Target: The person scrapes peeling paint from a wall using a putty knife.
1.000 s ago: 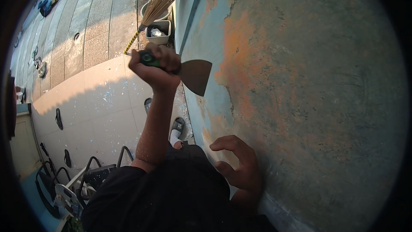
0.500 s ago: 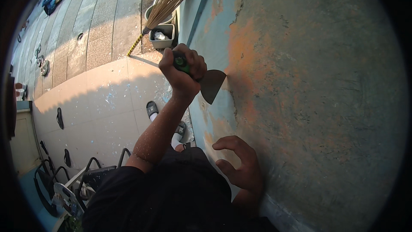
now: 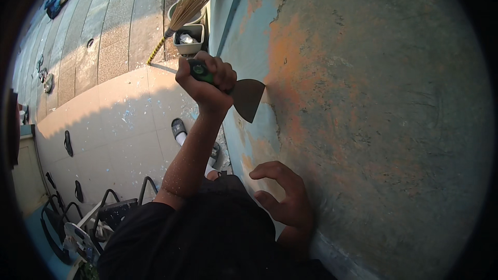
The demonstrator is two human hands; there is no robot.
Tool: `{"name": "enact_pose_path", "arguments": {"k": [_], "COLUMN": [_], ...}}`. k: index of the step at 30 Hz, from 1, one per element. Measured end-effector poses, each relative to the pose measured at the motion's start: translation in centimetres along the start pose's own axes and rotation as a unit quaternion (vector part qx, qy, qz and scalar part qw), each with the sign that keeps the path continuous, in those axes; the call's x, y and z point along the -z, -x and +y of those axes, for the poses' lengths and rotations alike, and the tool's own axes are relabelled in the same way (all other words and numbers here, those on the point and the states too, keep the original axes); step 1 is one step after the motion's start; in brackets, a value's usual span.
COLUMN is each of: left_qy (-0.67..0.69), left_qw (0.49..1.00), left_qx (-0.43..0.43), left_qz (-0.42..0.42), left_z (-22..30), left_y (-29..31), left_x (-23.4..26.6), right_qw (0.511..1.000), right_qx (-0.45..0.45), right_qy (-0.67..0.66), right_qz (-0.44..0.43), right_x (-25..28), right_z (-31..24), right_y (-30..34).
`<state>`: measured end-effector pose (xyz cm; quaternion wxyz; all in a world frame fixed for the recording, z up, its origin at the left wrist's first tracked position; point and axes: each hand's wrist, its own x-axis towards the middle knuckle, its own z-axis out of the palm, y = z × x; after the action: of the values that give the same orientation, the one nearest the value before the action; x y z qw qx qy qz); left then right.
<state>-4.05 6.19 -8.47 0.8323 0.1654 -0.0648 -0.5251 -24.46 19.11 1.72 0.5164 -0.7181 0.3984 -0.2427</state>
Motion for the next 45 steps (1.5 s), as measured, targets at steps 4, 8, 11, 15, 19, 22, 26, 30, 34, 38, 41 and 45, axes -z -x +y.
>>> {"name": "enact_pose_path", "arguments": {"k": [4,8,11,15,19,22,26,30,34,38,41,45], "left_qy": [-0.022,-0.059,-0.149,0.003,-0.039,-0.030,-0.140,-0.029,0.039,-0.025,0.015,-0.209], "left_qw": [0.998,0.998,0.987,1.000,0.999,0.998,0.988,0.999,0.998,1.000,0.998,0.975], "left_qx": [-0.026,0.010,-0.038,-0.030,-0.006,-0.030,-0.072,-0.011,-0.036,0.000,-0.055,-0.067], "left_qz": [-0.046,0.008,-0.037,-0.001,-0.015,-0.047,-0.007,-0.017,0.015,-0.001,-0.040,-0.022], "left_z": [1.4,-1.4,-3.1,0.3,0.1,1.6,-2.4,-1.4,0.8,0.0,1.9,-3.3], "left_y": [0.0,0.7,1.3,0.9,0.0,0.3,0.2,0.4,0.5,0.2,-0.2,1.0], "left_x": [-0.4,0.3,1.4,0.0,-0.5,-0.7,1.3,1.4,0.2,-0.2,-0.6,1.2], "right_qw": [1.000,1.000,1.000,1.000,1.000,1.000,1.000,0.999,1.000,1.000,1.000,0.999], "right_qx": [-0.001,0.005,0.010,0.009,0.009,0.011,0.005,0.017,-0.008,-0.013,-0.002,0.009], "right_qy": [0.008,0.017,0.026,0.001,0.023,0.015,0.020,0.028,0.023,0.021,0.013,0.040], "right_qz": [0.009,-0.009,0.006,0.010,-0.004,0.008,-0.014,-0.002,-0.004,-0.018,-0.006,-0.021], "right_x": [0.2,-0.1,0.1,0.0,-0.1,-0.1,-0.5,0.0,-0.3,-0.3,-0.3,-0.5], "right_z": [0.1,0.1,0.1,-0.1,0.1,0.0,-0.4,0.0,-0.3,-0.8,-0.6,-0.8], "right_y": [0.6,0.2,0.4,0.8,0.3,0.8,0.3,0.4,0.6,0.5,0.8,0.6]}}
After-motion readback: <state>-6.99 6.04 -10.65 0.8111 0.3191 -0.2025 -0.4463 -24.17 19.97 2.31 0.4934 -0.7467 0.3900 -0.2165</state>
